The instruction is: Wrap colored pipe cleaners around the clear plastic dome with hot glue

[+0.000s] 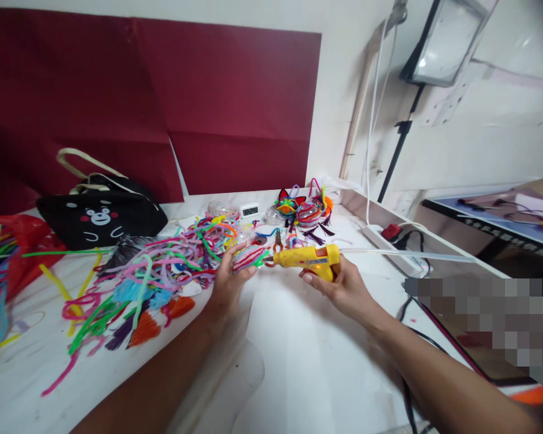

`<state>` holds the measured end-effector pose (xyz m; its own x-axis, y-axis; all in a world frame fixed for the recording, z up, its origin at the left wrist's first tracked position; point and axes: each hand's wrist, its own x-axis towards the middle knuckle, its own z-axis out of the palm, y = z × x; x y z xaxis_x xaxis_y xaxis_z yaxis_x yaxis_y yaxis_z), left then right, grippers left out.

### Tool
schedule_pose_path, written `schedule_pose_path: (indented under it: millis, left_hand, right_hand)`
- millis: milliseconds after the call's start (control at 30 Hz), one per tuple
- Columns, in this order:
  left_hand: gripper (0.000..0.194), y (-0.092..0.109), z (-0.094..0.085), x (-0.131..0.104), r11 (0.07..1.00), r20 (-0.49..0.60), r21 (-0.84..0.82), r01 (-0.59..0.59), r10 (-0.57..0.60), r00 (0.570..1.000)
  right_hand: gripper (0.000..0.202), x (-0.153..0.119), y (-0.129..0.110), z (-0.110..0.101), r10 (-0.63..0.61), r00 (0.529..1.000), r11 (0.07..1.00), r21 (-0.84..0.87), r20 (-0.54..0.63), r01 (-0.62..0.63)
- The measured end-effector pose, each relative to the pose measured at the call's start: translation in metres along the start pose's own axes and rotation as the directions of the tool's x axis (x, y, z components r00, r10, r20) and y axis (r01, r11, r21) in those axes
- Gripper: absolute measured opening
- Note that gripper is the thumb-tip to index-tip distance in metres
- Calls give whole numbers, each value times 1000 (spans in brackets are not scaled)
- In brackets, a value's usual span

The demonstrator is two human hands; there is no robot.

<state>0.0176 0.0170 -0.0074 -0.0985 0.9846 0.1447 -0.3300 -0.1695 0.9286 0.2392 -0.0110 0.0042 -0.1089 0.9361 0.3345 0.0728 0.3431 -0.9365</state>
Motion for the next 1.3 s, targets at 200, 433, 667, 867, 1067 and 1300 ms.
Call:
schedule_pose_path:
  millis: [200,433,667,867,1067,1300]
  left_hand:
    - [67,-1,-2,0,1000,17,31,2,-3,1000]
    - [68,-4,-6,3,998,26,66,-14,12,1000]
    - [65,-5,-7,3,995,48,87,-40,36,998]
    - [66,-3,-6,2,996,45,83,-32,29,999]
    - [65,-3,-5,2,994,46,98,-54,49,998]
    - [67,-3,-6,2,994,53,95,-53,48,997]
  right_hand:
    - [33,1,8,-1,-55,998,998,-32,-7,55]
    - [34,0,17,-4,-57,998,987,-152,-8,55]
    - [33,-2,14,-4,-56,998,969,-241,-31,47]
    - [31,-3,10,-3,-102,994,951,-298,-50,82]
    - [31,-3,6,-3,-93,995,940,-333,-28,78]
    - [23,-5,5,-3,-131,990,907,-398,49,140]
